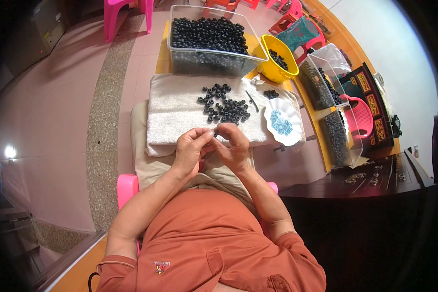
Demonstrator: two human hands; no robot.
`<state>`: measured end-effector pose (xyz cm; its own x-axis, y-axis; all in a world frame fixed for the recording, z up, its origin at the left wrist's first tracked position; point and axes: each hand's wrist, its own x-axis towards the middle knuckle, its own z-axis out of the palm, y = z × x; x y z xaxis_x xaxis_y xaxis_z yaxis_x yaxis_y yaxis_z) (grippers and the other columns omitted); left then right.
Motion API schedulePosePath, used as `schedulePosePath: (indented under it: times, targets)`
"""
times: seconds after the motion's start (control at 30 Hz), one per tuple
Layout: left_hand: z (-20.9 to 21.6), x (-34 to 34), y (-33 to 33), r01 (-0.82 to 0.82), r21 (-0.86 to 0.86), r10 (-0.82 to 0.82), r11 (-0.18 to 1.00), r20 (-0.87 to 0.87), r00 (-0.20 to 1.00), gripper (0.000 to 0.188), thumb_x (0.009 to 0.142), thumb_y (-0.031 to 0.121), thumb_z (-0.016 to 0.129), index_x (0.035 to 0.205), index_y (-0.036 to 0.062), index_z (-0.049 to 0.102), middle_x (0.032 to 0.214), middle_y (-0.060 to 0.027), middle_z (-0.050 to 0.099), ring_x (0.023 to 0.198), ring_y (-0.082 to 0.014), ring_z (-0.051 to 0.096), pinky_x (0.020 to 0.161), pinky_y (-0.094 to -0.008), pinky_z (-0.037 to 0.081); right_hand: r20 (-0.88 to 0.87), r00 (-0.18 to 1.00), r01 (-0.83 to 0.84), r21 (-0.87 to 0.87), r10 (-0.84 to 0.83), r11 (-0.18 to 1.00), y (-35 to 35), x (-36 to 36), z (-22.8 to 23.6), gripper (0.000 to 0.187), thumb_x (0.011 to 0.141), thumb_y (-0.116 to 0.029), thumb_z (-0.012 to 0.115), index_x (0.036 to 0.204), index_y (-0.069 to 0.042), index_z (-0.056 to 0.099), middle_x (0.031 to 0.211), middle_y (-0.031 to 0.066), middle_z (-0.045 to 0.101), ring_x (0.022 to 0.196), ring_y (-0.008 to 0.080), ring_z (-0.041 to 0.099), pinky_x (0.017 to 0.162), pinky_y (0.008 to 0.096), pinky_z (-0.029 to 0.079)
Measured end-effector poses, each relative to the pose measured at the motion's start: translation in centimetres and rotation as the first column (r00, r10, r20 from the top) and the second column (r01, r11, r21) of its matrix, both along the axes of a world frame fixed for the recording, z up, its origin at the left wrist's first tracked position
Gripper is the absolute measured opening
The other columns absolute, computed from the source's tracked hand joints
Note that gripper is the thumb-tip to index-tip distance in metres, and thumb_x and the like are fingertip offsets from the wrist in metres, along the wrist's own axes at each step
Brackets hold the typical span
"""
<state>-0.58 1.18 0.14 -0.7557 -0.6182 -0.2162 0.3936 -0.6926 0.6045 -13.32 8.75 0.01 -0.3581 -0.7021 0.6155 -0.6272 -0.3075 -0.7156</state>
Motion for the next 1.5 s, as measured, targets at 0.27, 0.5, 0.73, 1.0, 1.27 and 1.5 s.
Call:
schedulePosePath:
  times: [0.27, 0.5, 0.73, 1.0, 1.27, 1.5]
  targets:
    - [0.5, 0.2, 0.1, -0.011, -0.012, 0.011, 1.0, 0.033, 0.999, 0.007, 0.091, 0.008, 0.063, 0.097, 0.0036, 0.064, 0.088, -0.0044, 0.066, 0.078, -0.0116, 0.064, 0.075, -0.027, 0.054, -0.025, 1.0, 0.01, 0.001, -0.01, 1.0, -0.1, 0.0, -0.2, 0.037, 0.074, 0.003, 0.075, 0.107, 0.002, 0.06, 0.096, 0.0133, 0.064, 0.084, 0.02, 0.066, 0.074, 0.0279, 0.056]
    - [0.1, 0.2, 0.1, -0.005, -0.004, 0.005, 1.0, 0.041, 0.999, 0.005, 0.091, 0.008, 0.063, 0.095, 0.0054, 0.064, 0.087, -0.0029, 0.066, 0.077, -0.011, 0.063, 0.074, -0.0267, 0.054, -0.043, 0.998, 0.047, -0.035, -0.049, 0.998, -0.1, 0.4, -0.2, 0.04, 0.071, 0.003, 0.077, 0.107, 0.001, 0.06, 0.092, 0.0132, 0.064, 0.082, 0.021, 0.066, 0.071, 0.0289, 0.056]
    - [0.0, 0.0, 0.3, -0.015, -0.021, 0.016, 1.0, 0.044, 0.999, 0.005, 0.091, 0.008, 0.063, 0.095, 0.0059, 0.064, 0.087, -0.0025, 0.066, 0.078, -0.0107, 0.063, 0.074, -0.0261, 0.053, -0.075, 0.994, 0.083, 0.001, -0.082, 0.997, 0.2, 0.3, 0.2, 0.037, 0.07, 0.001, 0.077, 0.104, 0.0, 0.062, 0.087, 0.0125, 0.064, 0.075, 0.021, 0.067, 0.068, 0.0288, 0.055]
    - [-0.2, -0.2, 0.3, -0.037, -0.022, 0.037, 0.999, 0.03, 0.999, 0.006, 0.09, 0.005, 0.064, 0.094, 0.0028, 0.061, 0.087, -0.0049, 0.065, 0.075, -0.0109, 0.063, 0.07, -0.0242, 0.055, -0.156, 0.987, 0.048, -0.009, -0.049, 0.999, 0.2, 0.0, 0.6, 0.032, 0.069, 0.002, 0.076, 0.097, -0.001, 0.062, 0.083, 0.0115, 0.064, 0.072, 0.0222, 0.066, 0.063, 0.0295, 0.052]
    - [0.1, -0.3, 0.5, -0.05, -0.045, 0.054, 0.998, 0.092, 0.994, 0.007, 0.09, 0.007, 0.064, 0.093, 0.0023, 0.06, 0.086, -0.0058, 0.065, 0.074, -0.0122, 0.064, 0.07, -0.0255, 0.055, -0.146, 0.989, 0.033, -0.003, -0.033, 0.999, 0.6, -0.2, 0.8, 0.032, 0.07, 0.003, 0.076, 0.098, 0.0, 0.062, 0.086, 0.0116, 0.065, 0.075, 0.0191, 0.066, 0.065, 0.0278, 0.053]
    - [-0.1, -0.3, 0.2, -0.03, -0.084, 0.038, 0.996, 0.098, 0.994, 0.009, 0.09, 0.008, 0.064, 0.095, 0.0022, 0.059, 0.086, -0.0063, 0.065, 0.074, -0.0125, 0.063, 0.071, -0.0258, 0.055, -0.167, 0.985, 0.044, 0.011, -0.042, 0.999, 0.5, -0.4, 1.0, 0.034, 0.068, 0.003, 0.077, 0.098, 0.0, 0.062, 0.084, 0.0111, 0.065, 0.073, 0.0206, 0.066, 0.065, 0.0288, 0.053]
